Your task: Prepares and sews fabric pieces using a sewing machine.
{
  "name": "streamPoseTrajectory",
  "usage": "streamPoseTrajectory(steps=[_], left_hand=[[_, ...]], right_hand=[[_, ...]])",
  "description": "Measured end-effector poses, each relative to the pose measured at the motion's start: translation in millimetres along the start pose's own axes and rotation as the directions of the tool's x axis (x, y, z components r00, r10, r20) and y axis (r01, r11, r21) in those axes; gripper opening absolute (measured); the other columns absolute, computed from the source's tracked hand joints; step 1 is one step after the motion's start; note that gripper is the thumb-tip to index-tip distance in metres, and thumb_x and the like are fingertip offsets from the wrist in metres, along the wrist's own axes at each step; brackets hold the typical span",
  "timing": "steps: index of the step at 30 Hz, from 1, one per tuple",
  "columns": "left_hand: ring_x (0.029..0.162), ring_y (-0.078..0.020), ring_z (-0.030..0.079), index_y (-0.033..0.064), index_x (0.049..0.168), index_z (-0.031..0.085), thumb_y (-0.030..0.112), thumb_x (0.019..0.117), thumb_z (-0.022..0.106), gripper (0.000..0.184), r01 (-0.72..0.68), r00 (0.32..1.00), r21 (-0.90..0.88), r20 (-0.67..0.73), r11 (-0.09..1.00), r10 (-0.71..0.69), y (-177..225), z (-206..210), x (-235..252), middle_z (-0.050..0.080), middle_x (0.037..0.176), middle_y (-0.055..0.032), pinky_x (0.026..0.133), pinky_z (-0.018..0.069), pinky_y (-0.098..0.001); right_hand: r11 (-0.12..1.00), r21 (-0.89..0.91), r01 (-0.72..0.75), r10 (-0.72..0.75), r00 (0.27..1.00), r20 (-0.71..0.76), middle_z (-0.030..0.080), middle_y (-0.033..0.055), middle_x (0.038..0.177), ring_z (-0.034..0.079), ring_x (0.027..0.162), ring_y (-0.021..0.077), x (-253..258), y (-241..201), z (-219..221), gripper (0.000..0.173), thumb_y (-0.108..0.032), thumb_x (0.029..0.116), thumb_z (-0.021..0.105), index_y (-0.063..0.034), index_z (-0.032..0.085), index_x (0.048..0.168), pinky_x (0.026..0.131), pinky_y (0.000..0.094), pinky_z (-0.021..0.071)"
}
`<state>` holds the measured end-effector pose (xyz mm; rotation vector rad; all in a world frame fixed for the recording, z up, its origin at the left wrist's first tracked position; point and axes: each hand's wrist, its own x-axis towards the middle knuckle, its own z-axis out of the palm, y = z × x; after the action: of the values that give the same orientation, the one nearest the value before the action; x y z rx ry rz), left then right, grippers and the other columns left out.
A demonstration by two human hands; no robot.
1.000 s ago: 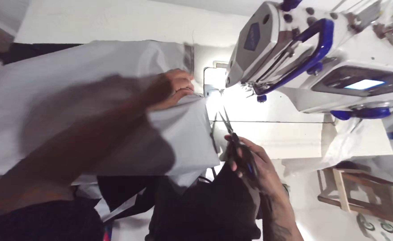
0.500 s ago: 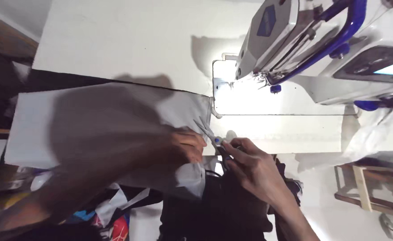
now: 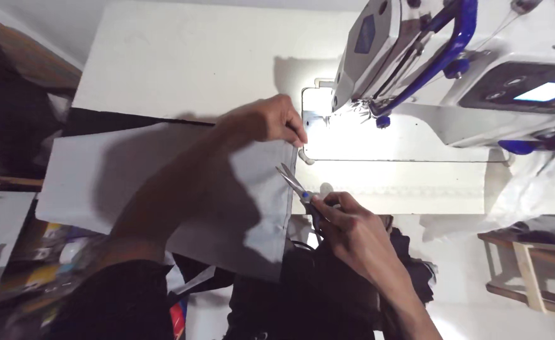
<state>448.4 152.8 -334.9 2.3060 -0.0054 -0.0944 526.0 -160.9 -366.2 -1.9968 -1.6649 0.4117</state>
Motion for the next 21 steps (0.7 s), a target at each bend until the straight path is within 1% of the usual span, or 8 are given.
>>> streamPoseTrajectory(steps=[3,6,7,11,14,16,18,21], left_hand=[[0.076,-0.0020,0.072,0.0083,0.096,0.080,0.012,0.0938,0.073,0.009,0.058,0.964,-0.092,-0.253,0.994,-0.080,-8,6,3,0.078,0.086,0.0012,0.076,0.0611,-0.0229],[0.078,-0.0022,0.073,0.0061,0.098,0.080,0.012,0.0934,0.073,0.010,-0.048,0.913,-0.076,-0.409,0.996,0.013,-17,9,1,0.078,0.088,-0.0011,0.077,0.0608,-0.0216],[0.080,-0.0025,0.072,0.0064,0.098,0.080,0.013,0.0930,0.073,0.011,-0.083,0.900,-0.042,-0.432,0.996,0.057,-20,11,0,0.077,0.088,-0.0016,0.078,0.0598,-0.0218],[0.089,-0.0062,0.070,0.0097,0.096,0.081,0.017,0.0924,0.074,0.011,-0.140,0.871,0.056,-0.468,0.989,0.150,-21,15,-1,0.075,0.092,-0.0029,0.085,0.0568,-0.0248],[0.088,-0.0081,0.069,0.0076,0.095,0.081,0.015,0.0933,0.073,0.011,-0.238,0.824,0.124,-0.499,0.963,0.268,-22,19,-1,0.074,0.089,-0.0052,0.083,0.0563,-0.0247],[0.087,-0.0097,0.070,0.0071,0.094,0.082,0.012,0.0934,0.072,0.011,-0.281,0.802,0.185,-0.493,0.942,0.336,-20,22,-2,0.075,0.088,-0.0062,0.083,0.0568,-0.0253],[0.088,-0.0100,0.070,0.0077,0.093,0.082,0.013,0.0929,0.072,0.011,-0.307,0.809,0.188,-0.465,0.933,0.360,-15,26,-4,0.076,0.088,-0.0058,0.083,0.0560,-0.0252],[0.084,-0.0055,0.071,0.0083,0.090,0.082,0.013,0.0914,0.073,0.010,-0.373,0.856,0.087,-0.352,0.924,0.379,2,29,-8,0.077,0.086,-0.0025,0.080,0.0568,-0.0214]], right_hand=[[0.992,0.125,-0.019,0.012,0.999,0.052,0.068,0.0049,0.116,0.066,0.082,0.0113,-1,9,-8,0.038,-0.029,0.0946,0.062,-0.0236,0.073,0.131,0.063,0.0323,0.0571],[0.968,0.250,-0.021,0.009,0.999,0.050,0.067,0.0031,0.117,0.064,0.083,0.0027,5,20,-30,0.041,-0.035,0.0924,0.068,-0.0207,0.072,0.130,0.066,0.0217,0.0567],[0.965,0.261,-0.012,0.009,1.000,0.012,0.067,0.0034,0.116,0.061,0.082,0.0010,9,21,-36,0.041,-0.036,0.0924,0.068,-0.0185,0.073,0.129,0.065,0.0184,0.0529],[0.987,0.159,-0.022,0.037,0.995,-0.091,0.068,0.0039,0.110,0.058,0.078,0.0017,36,26,-44,0.040,-0.039,0.0947,0.063,-0.0184,0.074,0.127,0.063,0.0194,0.0483],[0.990,0.142,-0.014,0.032,0.992,-0.123,0.069,0.0058,0.110,0.061,0.076,0.0059,56,24,-30,0.037,-0.035,0.0978,0.061,-0.0177,0.075,0.127,0.064,0.0244,0.0511],[0.990,0.138,-0.024,0.044,0.988,-0.148,0.071,0.0071,0.112,0.066,0.082,0.0079,58,21,-22,0.032,-0.028,0.0989,0.061,-0.0164,0.075,0.125,0.068,0.0242,0.0561],[0.992,0.115,-0.054,0.078,0.974,-0.213,0.072,0.0098,0.110,0.068,0.081,0.0098,50,20,-17,0.028,-0.022,0.0976,0.062,-0.0119,0.078,0.120,0.068,0.0245,0.0566],[0.989,0.049,-0.138,0.146,0.939,-0.312,0.071,0.0124,0.108,0.066,0.077,0.0085,21,32,-24,0.026,-0.020,0.0965,0.064,-0.0077,0.077,0.115,0.064,0.0210,0.0556]])
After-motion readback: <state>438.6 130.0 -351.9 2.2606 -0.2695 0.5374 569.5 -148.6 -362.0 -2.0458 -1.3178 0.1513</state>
